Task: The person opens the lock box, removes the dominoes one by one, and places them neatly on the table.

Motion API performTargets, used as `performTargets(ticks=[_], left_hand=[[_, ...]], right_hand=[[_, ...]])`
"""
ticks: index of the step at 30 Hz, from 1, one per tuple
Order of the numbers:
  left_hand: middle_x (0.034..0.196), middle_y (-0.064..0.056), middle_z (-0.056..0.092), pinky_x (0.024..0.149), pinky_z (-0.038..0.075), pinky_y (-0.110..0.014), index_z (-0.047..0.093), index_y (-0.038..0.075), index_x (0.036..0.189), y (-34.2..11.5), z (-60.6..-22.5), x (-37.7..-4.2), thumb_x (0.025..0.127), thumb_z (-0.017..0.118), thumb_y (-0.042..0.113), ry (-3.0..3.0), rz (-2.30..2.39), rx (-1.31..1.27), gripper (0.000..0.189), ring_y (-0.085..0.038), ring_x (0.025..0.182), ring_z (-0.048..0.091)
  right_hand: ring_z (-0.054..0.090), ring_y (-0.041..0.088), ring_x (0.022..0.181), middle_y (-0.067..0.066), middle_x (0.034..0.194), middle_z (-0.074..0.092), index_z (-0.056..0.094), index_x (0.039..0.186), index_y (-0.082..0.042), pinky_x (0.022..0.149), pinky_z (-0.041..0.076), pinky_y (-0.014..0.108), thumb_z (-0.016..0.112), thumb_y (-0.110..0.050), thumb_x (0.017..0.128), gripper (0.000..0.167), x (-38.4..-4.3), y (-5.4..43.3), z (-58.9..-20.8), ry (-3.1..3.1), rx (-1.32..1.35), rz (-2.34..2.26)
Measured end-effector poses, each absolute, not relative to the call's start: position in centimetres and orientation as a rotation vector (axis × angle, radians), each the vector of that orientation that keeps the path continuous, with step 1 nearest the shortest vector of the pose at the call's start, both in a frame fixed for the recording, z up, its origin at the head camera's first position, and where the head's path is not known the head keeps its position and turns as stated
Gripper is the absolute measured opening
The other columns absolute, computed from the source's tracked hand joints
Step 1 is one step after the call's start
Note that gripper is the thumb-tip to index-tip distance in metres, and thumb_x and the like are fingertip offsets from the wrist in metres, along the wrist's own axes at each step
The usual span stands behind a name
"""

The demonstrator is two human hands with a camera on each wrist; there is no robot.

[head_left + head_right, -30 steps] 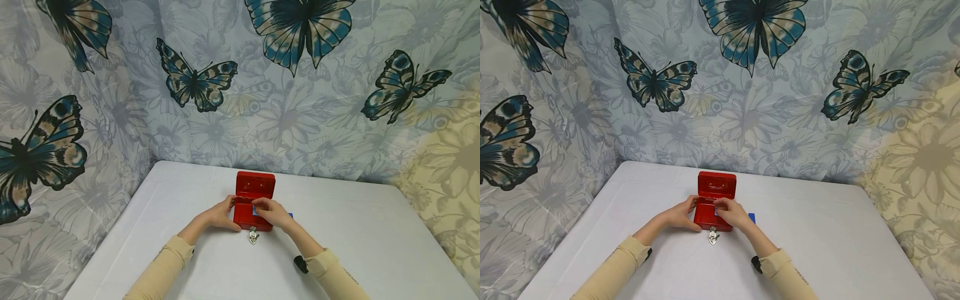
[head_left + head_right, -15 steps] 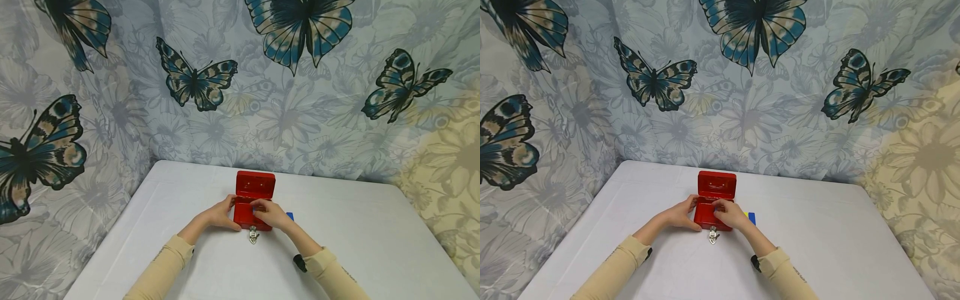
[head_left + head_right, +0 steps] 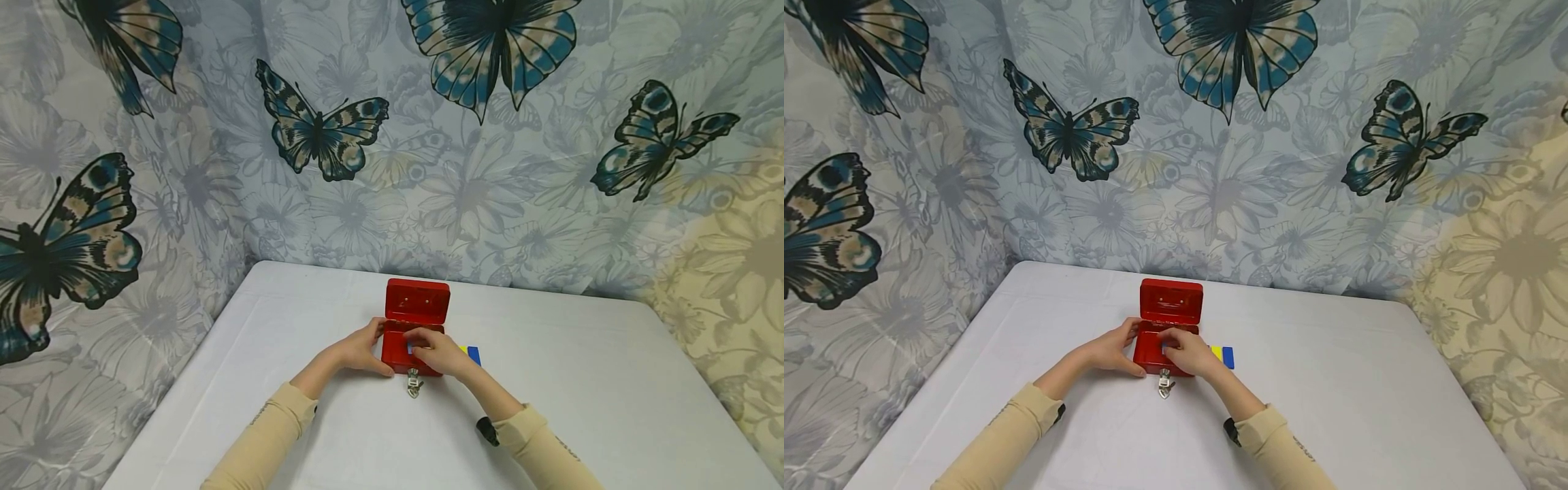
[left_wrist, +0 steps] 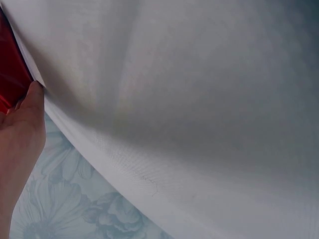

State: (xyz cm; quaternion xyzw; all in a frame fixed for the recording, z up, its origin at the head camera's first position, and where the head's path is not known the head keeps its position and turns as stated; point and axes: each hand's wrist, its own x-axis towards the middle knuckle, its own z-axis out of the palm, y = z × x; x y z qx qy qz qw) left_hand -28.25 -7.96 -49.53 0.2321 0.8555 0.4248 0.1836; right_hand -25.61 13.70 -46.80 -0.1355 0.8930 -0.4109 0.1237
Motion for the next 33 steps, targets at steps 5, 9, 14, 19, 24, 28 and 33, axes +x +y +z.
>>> performTargets(ticks=[5, 9, 14, 19, 24, 28, 33], left_hand=[[0.146, -0.013, 0.042, 0.112, 0.034, -0.038, 0.025, 0.005, 0.145, -7.95, -49.54, -28.25, 0.071, 0.088, 0.021, 2.413, 1.198, 0.663, 0.099, -0.028, 0.138, 0.038], [0.145, -0.013, 0.043, 0.112, 0.034, -0.038, 0.025, 0.005, 0.144, -7.95, -49.48, -28.23, 0.071, 0.088, 0.021, 2.414, 1.201, 0.659, 0.098, -0.028, 0.138, 0.039], [0.145, -0.012, 0.043, 0.112, 0.034, -0.038, 0.025, 0.005, 0.145, -7.98, -49.36, -28.21, 0.071, 0.088, 0.021, 2.413, 1.204, 0.652, 0.098, -0.027, 0.137, 0.039], [0.146, -0.012, 0.041, 0.112, 0.033, -0.039, 0.025, 0.005, 0.145, -8.02, -49.47, -28.27, 0.072, 0.087, 0.021, 2.4, 1.217, 0.655, 0.097, -0.028, 0.138, 0.037], [0.148, -0.013, 0.039, 0.113, 0.032, -0.038, 0.025, 0.005, 0.146, -8.01, -49.5, -28.27, 0.072, 0.087, 0.021, 2.392, 1.217, 0.653, 0.098, -0.027, 0.139, 0.036], [0.148, -0.014, 0.04, 0.113, 0.032, -0.038, 0.025, 0.004, 0.145, -7.99, -49.53, -28.33, 0.072, 0.087, 0.021, 2.389, 1.22, 0.66, 0.098, -0.028, 0.139, 0.036], [0.147, -0.013, 0.04, 0.113, 0.032, -0.038, 0.025, 0.005, 0.145, -8.02, -49.54, -28.34, 0.072, 0.087, 0.02, 2.393, 1.212, 0.667, 0.097, -0.027, 0.139, 0.036]], right_hand=[[0.061, 0.034, 0.108, 0.014, 0.12, 0.064, 0.065, 0.121, -0.005, 0.093, 0.051, 0.05, 0.059, -0.002, 0.092, 0.029, -25.76, 13.77, -46.92, 2.662, -0.438, -1.19], [0.062, 0.033, 0.106, 0.014, 0.119, 0.064, 0.065, 0.12, -0.004, 0.091, 0.053, 0.048, 0.059, -0.001, 0.091, 0.029, -25.94, 13.89, -46.86, 2.691, -0.429, -1.18], [0.063, 0.033, 0.104, 0.015, 0.119, 0.064, 0.063, 0.121, -0.002, 0.09, 0.054, 0.047, 0.059, 0.0, 0.09, 0.031, -25.99, 13.88, -46.67, 2.684, -0.38, -1.172], [0.063, 0.033, 0.104, 0.016, 0.118, 0.065, 0.062, 0.121, -0.001, 0.091, 0.053, 0.047, 0.06, -0.001, 0.09, 0.032, -26.04, 13.8, -46.73, 2.694, -0.365, -1.155], [0.063, 0.033, 0.104, 0.015, 0.118, 0.065, 0.062, 0.122, -0.001, 0.091, 0.053, 0.047, 0.061, -0.002, 0.09, 0.032, -26.16, 13.67, -46.95, 2.698, -0.362, -1.151], [0.063, 0.032, 0.102, 0.015, 0.117, 0.065, 0.061, 0.123, 0.0, 0.091, 0.053, 0.047, 0.062, -0.001, 0.089, 0.033, -26.14, 13.6, -47.05, 2.693, -0.358, -1.159], [0.063, 0.03, 0.099, 0.014, 0.115, 0.065, 0.061, 0.123, 0.0, 0.091, 0.053, 0.047, 0.062, 0.0, 0.089, 0.034, -26.04, 13.28, -47.04, 2.695, -0.352, -1.15]])
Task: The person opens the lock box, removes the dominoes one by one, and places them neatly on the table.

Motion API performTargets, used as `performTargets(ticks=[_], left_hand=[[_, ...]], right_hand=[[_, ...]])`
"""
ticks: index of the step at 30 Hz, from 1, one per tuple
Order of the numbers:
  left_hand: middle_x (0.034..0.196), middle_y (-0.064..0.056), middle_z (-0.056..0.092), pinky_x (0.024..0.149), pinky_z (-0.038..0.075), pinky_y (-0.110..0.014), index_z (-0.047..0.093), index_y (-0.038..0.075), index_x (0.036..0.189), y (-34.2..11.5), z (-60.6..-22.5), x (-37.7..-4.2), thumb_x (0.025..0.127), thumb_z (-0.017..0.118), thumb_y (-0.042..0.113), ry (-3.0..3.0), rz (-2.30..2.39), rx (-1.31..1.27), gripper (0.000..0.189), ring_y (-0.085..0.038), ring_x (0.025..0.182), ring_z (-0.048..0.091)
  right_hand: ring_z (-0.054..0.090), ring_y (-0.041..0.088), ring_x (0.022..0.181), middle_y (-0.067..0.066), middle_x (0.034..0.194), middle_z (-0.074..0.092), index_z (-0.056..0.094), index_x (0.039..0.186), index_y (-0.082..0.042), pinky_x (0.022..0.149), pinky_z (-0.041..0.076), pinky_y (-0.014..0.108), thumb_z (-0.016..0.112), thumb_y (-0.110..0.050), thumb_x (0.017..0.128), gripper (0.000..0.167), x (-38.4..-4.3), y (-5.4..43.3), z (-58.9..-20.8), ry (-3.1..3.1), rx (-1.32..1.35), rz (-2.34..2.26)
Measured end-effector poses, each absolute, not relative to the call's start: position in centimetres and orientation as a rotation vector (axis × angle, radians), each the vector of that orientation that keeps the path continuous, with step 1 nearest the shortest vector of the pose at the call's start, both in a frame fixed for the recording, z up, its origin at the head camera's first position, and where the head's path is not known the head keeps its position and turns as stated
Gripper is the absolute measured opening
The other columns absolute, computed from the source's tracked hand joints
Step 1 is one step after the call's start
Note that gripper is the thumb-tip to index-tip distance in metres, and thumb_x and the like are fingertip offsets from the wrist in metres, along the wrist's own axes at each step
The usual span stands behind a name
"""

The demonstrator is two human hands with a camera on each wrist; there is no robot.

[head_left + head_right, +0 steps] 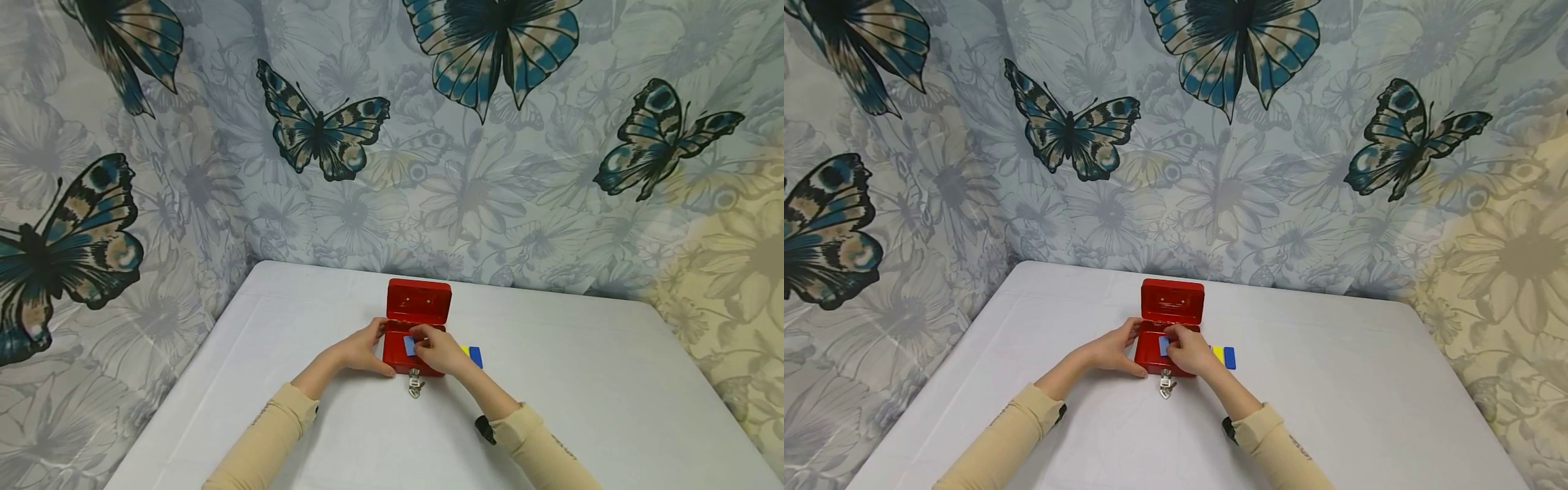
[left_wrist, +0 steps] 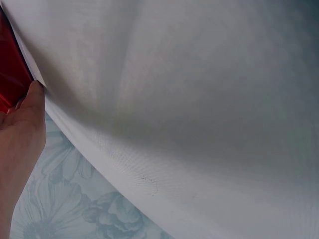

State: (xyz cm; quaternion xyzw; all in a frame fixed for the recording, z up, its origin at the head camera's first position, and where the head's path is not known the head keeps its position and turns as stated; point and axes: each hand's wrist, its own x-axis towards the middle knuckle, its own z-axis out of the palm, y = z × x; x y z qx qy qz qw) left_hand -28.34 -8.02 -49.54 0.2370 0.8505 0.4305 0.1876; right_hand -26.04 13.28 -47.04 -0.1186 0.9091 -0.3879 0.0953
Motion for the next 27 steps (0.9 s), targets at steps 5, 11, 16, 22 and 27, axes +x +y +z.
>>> performTargets(ticks=[5, 11, 16, 22, 27], left_hand=[[0.145, -0.014, 0.042, 0.112, 0.033, -0.038, 0.026, 0.004, 0.144, -8.1, -49.6, -28.3, 0.071, 0.088, 0.019, 2.406, 1.201, 0.68, 0.097, -0.029, 0.138, 0.037], [0.146, -0.013, 0.042, 0.112, 0.033, -0.037, 0.025, 0.005, 0.144, -8.1, -49.6, -28.4, 0.071, 0.088, 0.02, 2.405, 1.209, 0.677, 0.097, -0.027, 0.138, 0.037], [0.145, -0.012, 0.042, 0.112, 0.033, -0.038, 0.026, 0.005, 0.144, -8.1, -49.5, -28.4, 0.071, 0.088, 0.019, 2.401, 1.214, 0.678, 0.097, -0.027, 0.138, 0.038], [0.145, -0.012, 0.043, 0.112, 0.033, -0.037, 0.026, 0.005, 0.144, -8.1, -49.4, -28.3, 0.071, 0.088, 0.019, 2.404, 1.2, 0.678, 0.097, -0.028, 0.138, 0.038], [0.146, -0.013, 0.042, 0.112, 0.033, -0.037, 0.025, 0.006, 0.145, -8.1, -49.3, -28.2, 0.072, 0.088, 0.02, 2.403, 1.196, 0.679, 0.097, -0.027, 0.139, 0.037]], right_hand=[[0.062, 0.026, 0.094, 0.013, 0.112, 0.066, 0.061, 0.123, 0.0, 0.089, 0.054, 0.045, 0.063, -0.001, 0.089, 0.034, -26.0, 12.9, -47.2, 2.706, -0.374, -1.129], [0.058, 0.021, 0.087, 0.01, 0.107, 0.066, 0.061, 0.123, -0.002, 0.085, 0.055, 0.041, 0.065, -0.003, 0.089, 0.034, -26.0, 12.5, -47.3, 2.71, -0.391, -1.084], [0.057, 0.021, 0.085, 0.009, 0.103, 0.066, 0.062, 0.123, -0.002, 0.085, 0.055, 0.042, 0.067, -0.003, 0.087, 0.036, -26.2, 12.3, -47.3, 2.717, -0.42, -1.063], [0.057, 0.02, 0.085, 0.009, 0.104, 0.066, 0.062, 0.124, -0.002, 0.086, 0.055, 0.042, 0.069, -0.003, 0.086, 0.038, -26.4, 11.9, -47.5, 2.704, -0.423, -1.077], [0.059, 0.02, 0.086, 0.009, 0.105, 0.067, 0.063, 0.123, -0.001, 0.086, 0.055, 0.041, 0.069, -0.002, 0.085, 0.038, -26.5, 11.7, -47.6, 2.681, -0.428, -1.094]])
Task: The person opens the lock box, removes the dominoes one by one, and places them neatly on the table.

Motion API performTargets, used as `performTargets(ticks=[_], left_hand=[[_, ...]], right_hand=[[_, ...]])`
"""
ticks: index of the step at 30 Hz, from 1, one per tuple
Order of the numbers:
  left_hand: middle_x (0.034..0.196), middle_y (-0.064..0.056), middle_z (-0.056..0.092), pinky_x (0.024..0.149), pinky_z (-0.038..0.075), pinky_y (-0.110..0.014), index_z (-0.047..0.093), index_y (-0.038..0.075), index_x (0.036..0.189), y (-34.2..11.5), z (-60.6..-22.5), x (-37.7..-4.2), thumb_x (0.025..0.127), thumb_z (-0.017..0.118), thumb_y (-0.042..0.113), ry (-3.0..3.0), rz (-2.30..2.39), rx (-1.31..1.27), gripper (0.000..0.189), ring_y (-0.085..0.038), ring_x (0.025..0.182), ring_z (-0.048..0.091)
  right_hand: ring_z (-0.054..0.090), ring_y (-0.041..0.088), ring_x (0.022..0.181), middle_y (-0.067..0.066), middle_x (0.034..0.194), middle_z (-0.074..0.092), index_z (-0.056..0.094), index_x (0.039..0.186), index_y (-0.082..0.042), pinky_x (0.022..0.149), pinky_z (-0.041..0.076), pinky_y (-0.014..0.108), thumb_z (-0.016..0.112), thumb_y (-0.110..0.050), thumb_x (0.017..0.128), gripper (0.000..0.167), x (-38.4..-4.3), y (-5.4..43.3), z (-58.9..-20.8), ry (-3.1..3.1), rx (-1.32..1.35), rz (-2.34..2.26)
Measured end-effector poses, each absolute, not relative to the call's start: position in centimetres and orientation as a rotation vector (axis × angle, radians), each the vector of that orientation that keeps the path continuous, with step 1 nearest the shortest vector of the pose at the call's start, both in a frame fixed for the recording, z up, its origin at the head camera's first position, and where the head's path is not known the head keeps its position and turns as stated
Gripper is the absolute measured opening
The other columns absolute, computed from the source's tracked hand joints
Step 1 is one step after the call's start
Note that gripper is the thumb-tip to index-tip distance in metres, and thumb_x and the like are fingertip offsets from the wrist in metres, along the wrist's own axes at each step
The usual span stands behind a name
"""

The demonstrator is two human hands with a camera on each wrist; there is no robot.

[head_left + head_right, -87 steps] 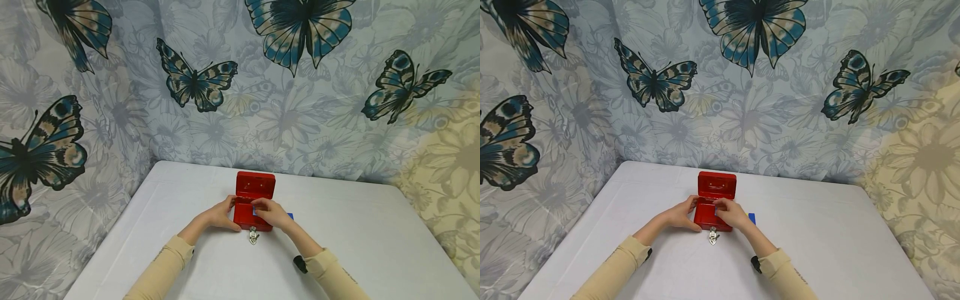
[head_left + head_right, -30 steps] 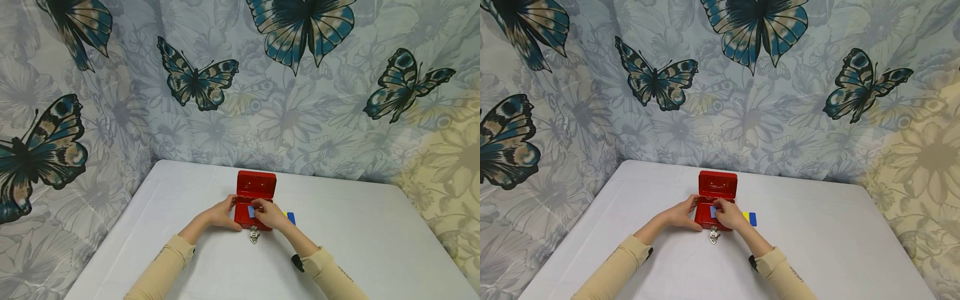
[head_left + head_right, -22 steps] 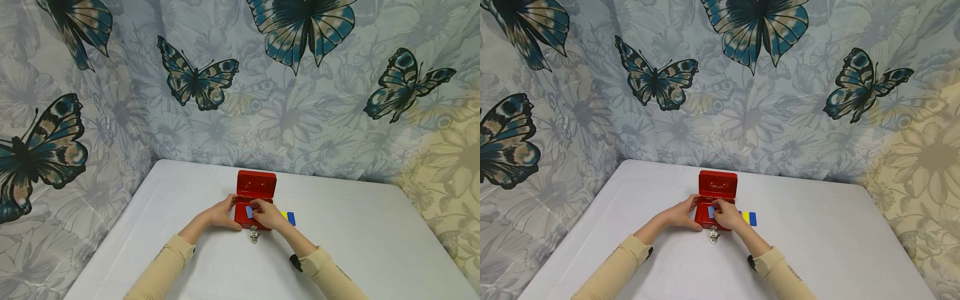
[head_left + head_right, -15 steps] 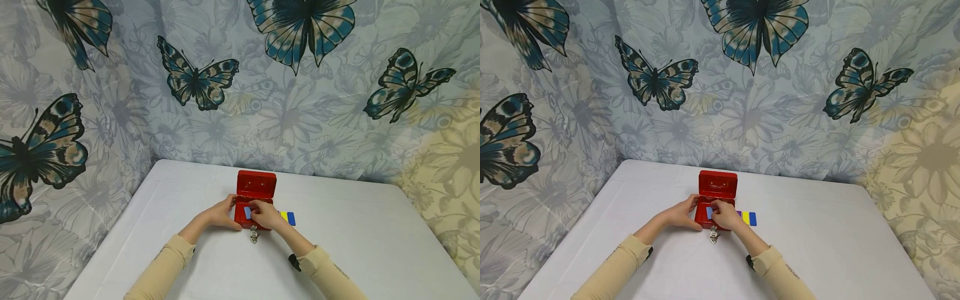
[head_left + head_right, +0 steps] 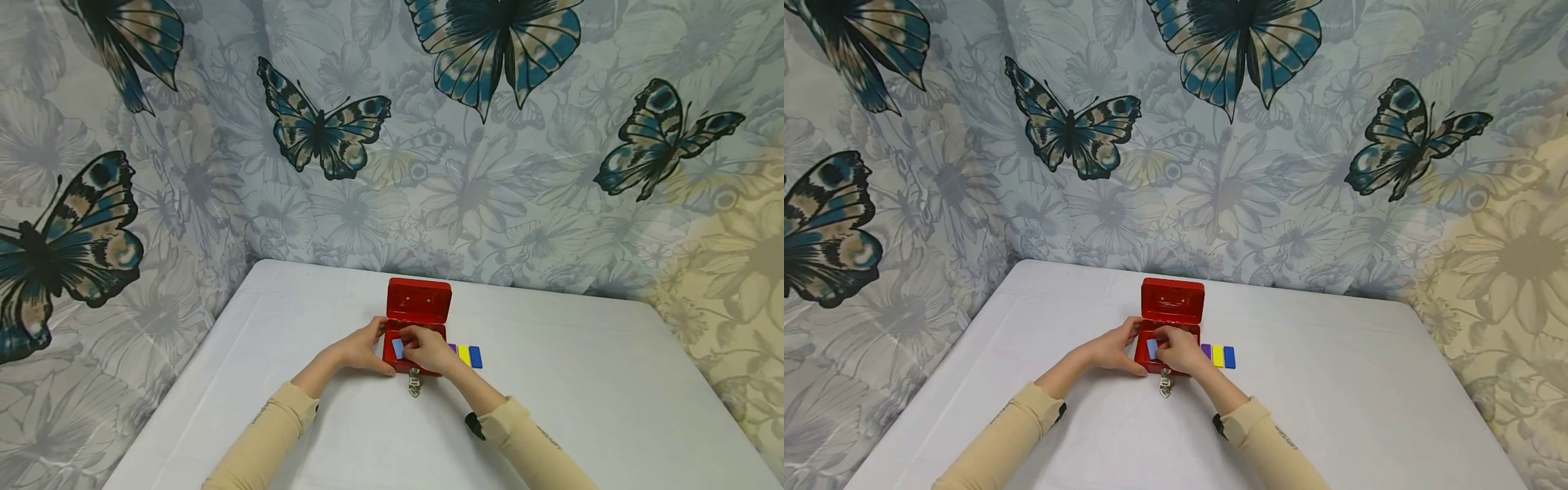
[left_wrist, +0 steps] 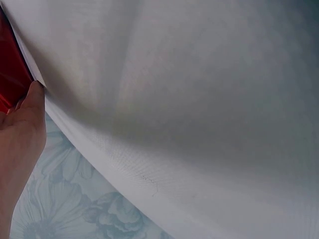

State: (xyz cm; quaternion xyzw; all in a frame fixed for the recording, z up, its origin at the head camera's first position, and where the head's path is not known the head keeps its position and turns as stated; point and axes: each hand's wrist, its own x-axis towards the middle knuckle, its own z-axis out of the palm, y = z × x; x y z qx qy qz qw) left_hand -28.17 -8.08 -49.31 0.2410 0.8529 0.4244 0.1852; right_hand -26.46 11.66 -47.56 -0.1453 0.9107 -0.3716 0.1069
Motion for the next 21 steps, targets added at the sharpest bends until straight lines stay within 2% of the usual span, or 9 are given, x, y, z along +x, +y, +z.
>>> performTargets(ticks=[5, 21], left_hand=[[0.146, -0.015, 0.041, 0.113, 0.033, -0.039, 0.025, 0.003, 0.144, -8.2, -49.4, -28.3, 0.072, 0.088, 0.019, 2.392, 1.22, 0.706, 0.097, -0.029, 0.139, 0.036], [0.146, -0.013, 0.042, 0.113, 0.032, -0.036, 0.025, 0.004, 0.144, -8.2, -49.6, -28.4, 0.071, 0.088, 0.02, 2.389, 1.229, 0.712, 0.097, -0.025, 0.139, 0.036]], right_hand=[[0.06, 0.02, 0.088, 0.008, 0.104, 0.067, 0.063, 0.123, -0.003, 0.086, 0.055, 0.042, 0.072, -0.004, 0.083, 0.04, -26.6, 11.3, -47.7, 2.662, -0.413, -1.098], [0.059, 0.017, 0.084, 0.007, 0.104, 0.067, 0.066, 0.119, -0.005, 0.085, 0.056, 0.039, 0.078, -0.004, 0.077, 0.043, -27.5, 10.7, -48.0, 2.647, -0.475, -1.037]])
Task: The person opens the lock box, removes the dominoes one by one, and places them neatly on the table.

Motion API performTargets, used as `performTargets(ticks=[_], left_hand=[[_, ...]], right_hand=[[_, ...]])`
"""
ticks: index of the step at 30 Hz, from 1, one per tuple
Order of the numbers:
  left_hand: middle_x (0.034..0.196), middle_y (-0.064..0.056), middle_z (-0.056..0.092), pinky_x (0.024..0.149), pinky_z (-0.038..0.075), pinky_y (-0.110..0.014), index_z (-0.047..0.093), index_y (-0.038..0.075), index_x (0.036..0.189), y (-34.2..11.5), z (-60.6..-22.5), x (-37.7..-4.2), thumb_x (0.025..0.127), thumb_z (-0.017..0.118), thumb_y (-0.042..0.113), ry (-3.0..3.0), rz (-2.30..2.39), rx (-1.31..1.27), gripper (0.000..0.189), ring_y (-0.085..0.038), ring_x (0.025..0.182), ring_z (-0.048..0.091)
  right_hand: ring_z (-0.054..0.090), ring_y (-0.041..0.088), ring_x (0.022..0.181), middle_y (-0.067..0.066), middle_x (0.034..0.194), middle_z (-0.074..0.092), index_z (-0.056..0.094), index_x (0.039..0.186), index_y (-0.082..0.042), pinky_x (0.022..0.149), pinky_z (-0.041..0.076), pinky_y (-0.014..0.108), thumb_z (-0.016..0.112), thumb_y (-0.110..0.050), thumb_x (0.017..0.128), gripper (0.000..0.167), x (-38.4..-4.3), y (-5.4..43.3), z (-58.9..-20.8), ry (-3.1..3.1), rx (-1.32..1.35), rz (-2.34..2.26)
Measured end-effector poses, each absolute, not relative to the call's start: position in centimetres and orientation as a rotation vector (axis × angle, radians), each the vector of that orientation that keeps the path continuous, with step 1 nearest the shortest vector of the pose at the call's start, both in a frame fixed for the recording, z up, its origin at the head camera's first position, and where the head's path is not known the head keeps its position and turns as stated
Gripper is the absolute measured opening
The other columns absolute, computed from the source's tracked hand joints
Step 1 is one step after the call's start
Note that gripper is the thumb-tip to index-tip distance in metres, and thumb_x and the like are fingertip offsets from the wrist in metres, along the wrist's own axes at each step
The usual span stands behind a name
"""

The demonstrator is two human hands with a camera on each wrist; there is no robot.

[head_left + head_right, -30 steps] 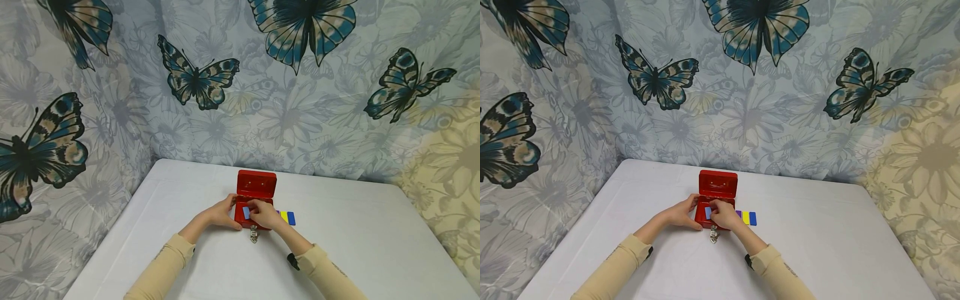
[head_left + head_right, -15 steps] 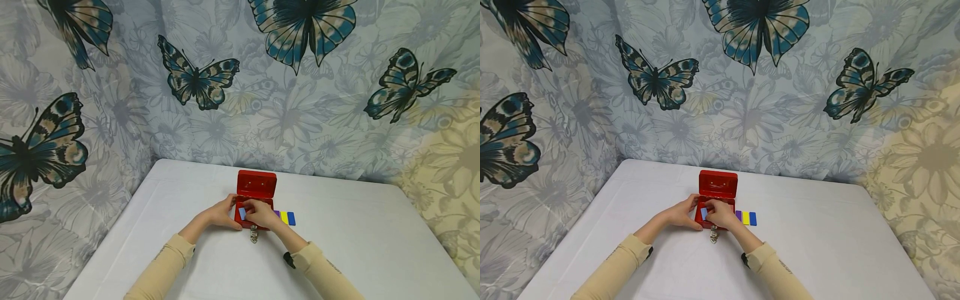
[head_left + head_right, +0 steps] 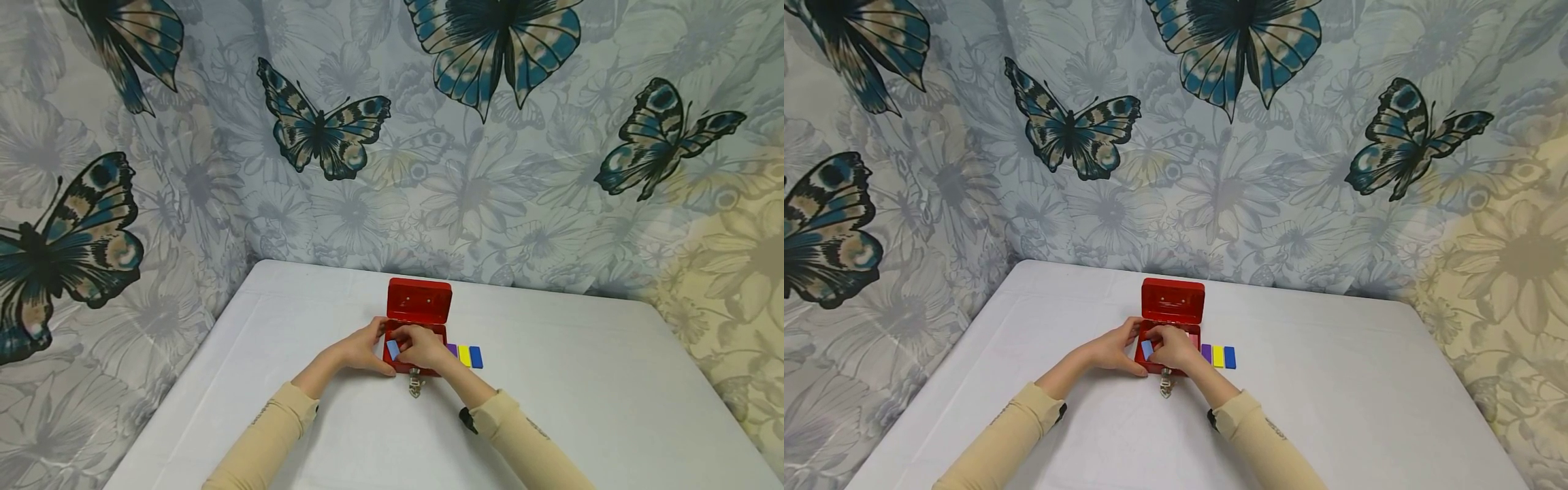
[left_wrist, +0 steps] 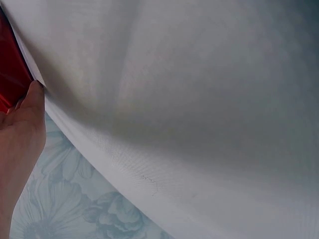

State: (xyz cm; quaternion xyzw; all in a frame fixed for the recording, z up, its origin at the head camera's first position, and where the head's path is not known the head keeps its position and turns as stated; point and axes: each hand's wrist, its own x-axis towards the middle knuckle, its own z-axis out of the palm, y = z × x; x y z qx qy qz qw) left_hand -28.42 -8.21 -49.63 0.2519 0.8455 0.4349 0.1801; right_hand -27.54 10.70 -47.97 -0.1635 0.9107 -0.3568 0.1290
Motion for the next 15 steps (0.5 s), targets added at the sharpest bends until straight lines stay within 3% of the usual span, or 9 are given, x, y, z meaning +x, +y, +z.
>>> performTargets(ticks=[15], left_hand=[[0.147, -0.013, 0.041, 0.113, 0.033, -0.038, 0.025, 0.004, 0.144, -8.19, -49.51, -28.34, 0.073, 0.087, 0.021, 2.395, 1.215, 0.706, 0.095, -0.027, 0.139, 0.036]], right_hand=[[0.054, 0.018, 0.081, 0.005, 0.098, 0.063, 0.068, 0.114, -0.005, 0.077, 0.055, 0.033, 0.08, -0.003, 0.073, 0.043, -27.97, 10.22, -47.83, 2.686, -0.501, -0.946]])
